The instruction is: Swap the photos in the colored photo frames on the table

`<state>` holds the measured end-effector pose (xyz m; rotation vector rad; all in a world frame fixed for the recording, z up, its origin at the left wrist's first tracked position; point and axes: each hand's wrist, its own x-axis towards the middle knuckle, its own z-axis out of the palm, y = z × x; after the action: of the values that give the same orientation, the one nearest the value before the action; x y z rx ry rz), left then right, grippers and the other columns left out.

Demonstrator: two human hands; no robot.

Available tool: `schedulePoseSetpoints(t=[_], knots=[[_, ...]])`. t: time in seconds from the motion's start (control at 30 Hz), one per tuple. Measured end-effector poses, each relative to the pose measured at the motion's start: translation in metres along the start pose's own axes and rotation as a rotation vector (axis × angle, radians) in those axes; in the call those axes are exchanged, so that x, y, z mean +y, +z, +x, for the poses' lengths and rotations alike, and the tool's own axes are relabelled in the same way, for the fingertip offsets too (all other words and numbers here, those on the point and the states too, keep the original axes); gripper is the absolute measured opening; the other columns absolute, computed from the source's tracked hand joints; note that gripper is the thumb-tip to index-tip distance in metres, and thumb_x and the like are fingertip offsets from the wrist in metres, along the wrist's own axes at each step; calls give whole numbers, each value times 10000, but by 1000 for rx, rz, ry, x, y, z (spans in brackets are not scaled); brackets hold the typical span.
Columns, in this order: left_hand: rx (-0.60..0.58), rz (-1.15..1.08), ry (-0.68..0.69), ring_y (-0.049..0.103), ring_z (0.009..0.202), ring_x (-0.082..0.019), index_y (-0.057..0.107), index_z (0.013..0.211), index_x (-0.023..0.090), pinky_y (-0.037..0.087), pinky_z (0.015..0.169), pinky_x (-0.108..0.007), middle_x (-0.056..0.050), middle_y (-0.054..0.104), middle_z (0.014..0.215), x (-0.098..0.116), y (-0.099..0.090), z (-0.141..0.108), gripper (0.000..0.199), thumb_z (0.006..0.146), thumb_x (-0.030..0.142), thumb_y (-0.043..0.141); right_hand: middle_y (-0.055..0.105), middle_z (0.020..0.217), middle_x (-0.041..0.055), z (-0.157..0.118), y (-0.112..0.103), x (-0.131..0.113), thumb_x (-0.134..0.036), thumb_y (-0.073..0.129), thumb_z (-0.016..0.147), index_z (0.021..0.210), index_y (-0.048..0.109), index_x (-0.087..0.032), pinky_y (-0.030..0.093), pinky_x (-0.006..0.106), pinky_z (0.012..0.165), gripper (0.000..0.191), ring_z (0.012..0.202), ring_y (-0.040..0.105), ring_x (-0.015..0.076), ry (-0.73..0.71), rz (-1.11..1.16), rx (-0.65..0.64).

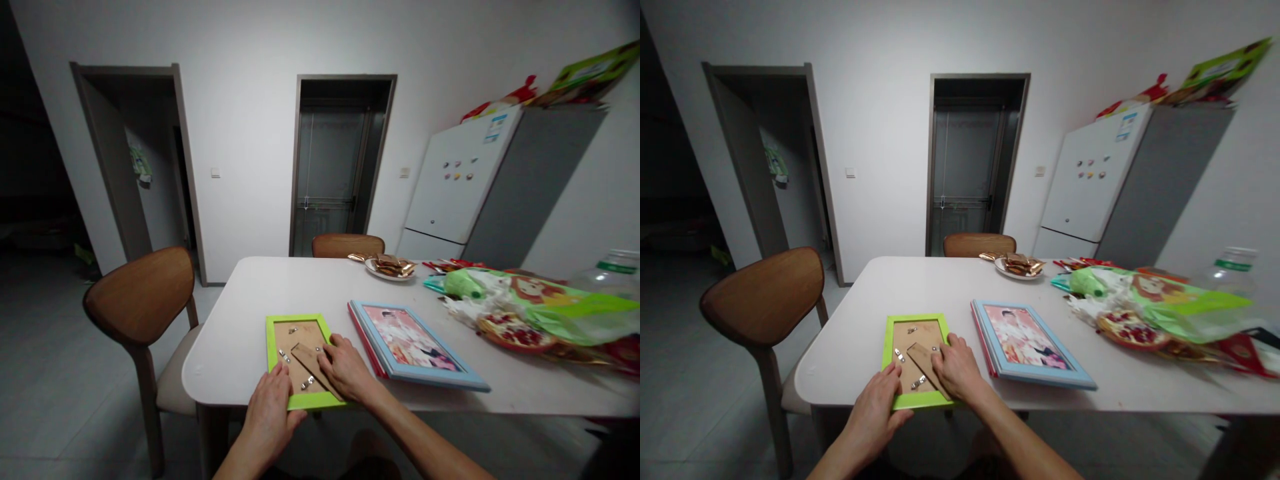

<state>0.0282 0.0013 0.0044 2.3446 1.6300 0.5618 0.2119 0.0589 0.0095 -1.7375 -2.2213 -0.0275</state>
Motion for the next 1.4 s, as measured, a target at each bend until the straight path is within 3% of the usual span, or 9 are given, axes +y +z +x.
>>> schedulePoseSetpoints(t=[0.13, 0.37, 0.7, 0.83, 0.97, 1.13, 1.4], knots=[[-10, -18, -1, 352, 1198, -235, 477, 1100, 97, 284, 1000, -364, -156, 437, 1264, -1, -1, 0, 493, 641, 201, 623, 496, 1033, 125, -7, -4, -4, -379, 327, 824, 916, 593, -153, 315, 341, 797, 361, 932, 437, 223, -3, -21, 2], [15, -25, 27, 345, 1203, -228, 445, 1143, 90, 291, 1002, -354, -161, 423, 1274, -11, 3, 3, 555, 634, 190, 641, 488, 1110, 30, -38, -13, -29, -275, 435, 784, 975, 576, -288, 293, 348, 875, 238, 1047, 378, 196, -370, 168, -43], [52, -86, 50, 355, 1196, -241, 468, 1120, 110, 307, 994, -375, -161, 447, 1253, -14, 6, 2, 536, 621, 182, 650, 500, 1071, 26, -39, -7, -30, -267, 498, 739, 912, 606, -285, 286, 356, 877, 205, 1028, 387, 199, -371, 224, 2], [69, -111, 50, 367, 1187, -248, 454, 1134, 136, 318, 986, -408, -143, 460, 1245, -16, 8, 3, 561, 606, 155, 644, 530, 1005, 48, -17, 2, -38, -244, 418, 789, 992, 583, -243, 312, 320, 827, 262, 937, 431, 177, -300, 222, 24], [72, -134, 46, 361, 1191, -241, 449, 1140, 146, 307, 994, -406, -127, 460, 1249, -16, 8, 3, 568, 603, 143, 632, 539, 928, 60, 12, 7, -54, -226, 381, 813, 929, 602, -207, 309, 301, 780, 251, 883, 428, 172, -254, 147, -41], [71, -177, 60, 363, 1190, -239, 481, 1102, 156, 303, 996, -411, -120, 461, 1248, -17, 5, -1, 530, 594, 138, 629, 527, 905, 61, 20, 5, -64, -255, 397, 822, 851, 600, -198, 291, 293, 739, 213, 882, 405, 178, -340, 71, -86], [46, -180, 22, 360, 1192, -242, 456, 1147, 146, 289, 1005, -400, -132, 447, 1260, -16, 3, -4, 578, 594, 151, 624, 529, 917, 67, 14, 7, -64, -257, 403, 820, 907, 577, -207, 278, 310, 738, 200, 897, 406, 196, -408, -3, -103]])
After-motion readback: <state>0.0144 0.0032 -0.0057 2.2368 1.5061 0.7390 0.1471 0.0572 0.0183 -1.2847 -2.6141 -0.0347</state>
